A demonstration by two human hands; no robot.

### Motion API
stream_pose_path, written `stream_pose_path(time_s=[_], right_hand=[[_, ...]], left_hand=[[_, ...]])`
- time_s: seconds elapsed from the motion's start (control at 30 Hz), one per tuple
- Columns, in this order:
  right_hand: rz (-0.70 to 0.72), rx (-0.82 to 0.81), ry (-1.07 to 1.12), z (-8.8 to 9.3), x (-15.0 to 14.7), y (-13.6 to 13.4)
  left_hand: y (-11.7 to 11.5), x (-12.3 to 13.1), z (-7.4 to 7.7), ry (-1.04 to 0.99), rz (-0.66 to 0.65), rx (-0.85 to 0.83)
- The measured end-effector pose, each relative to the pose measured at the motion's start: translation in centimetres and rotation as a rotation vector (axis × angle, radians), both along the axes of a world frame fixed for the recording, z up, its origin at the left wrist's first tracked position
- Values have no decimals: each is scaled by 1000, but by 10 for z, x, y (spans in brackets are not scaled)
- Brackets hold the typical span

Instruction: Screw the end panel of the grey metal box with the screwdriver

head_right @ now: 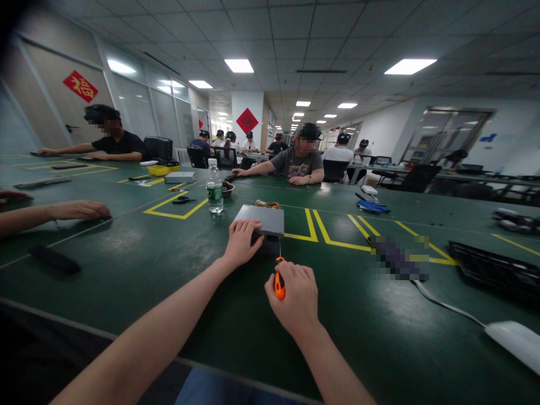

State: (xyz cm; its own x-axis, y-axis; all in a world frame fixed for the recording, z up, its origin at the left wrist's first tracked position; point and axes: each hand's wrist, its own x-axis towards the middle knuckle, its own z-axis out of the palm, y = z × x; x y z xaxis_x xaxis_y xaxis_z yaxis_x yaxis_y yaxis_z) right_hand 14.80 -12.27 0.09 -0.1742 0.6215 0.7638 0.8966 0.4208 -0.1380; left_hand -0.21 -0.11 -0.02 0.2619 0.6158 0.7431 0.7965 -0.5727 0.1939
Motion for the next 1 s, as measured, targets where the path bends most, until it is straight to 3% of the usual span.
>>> stream_pose_path(time_s=[0.17, 0.47, 0.63, 0.83, 1.0], right_hand=[[-17, -6, -34, 3, 1, -2], [-75, 6, 138, -1, 1, 1], [-7, 18, -8, -1, 1, 0], [59, 68, 14, 2, 2, -2], [134, 7, -25, 0, -3, 0]], left_hand=[[0, 0, 0, -2, -2, 0], [0, 0, 0, -8, -3, -1], [0, 0, 0, -6, -6, -15], [1, 0, -1, -7, 3, 2], [1, 0, -1, -4, -4, 4]])
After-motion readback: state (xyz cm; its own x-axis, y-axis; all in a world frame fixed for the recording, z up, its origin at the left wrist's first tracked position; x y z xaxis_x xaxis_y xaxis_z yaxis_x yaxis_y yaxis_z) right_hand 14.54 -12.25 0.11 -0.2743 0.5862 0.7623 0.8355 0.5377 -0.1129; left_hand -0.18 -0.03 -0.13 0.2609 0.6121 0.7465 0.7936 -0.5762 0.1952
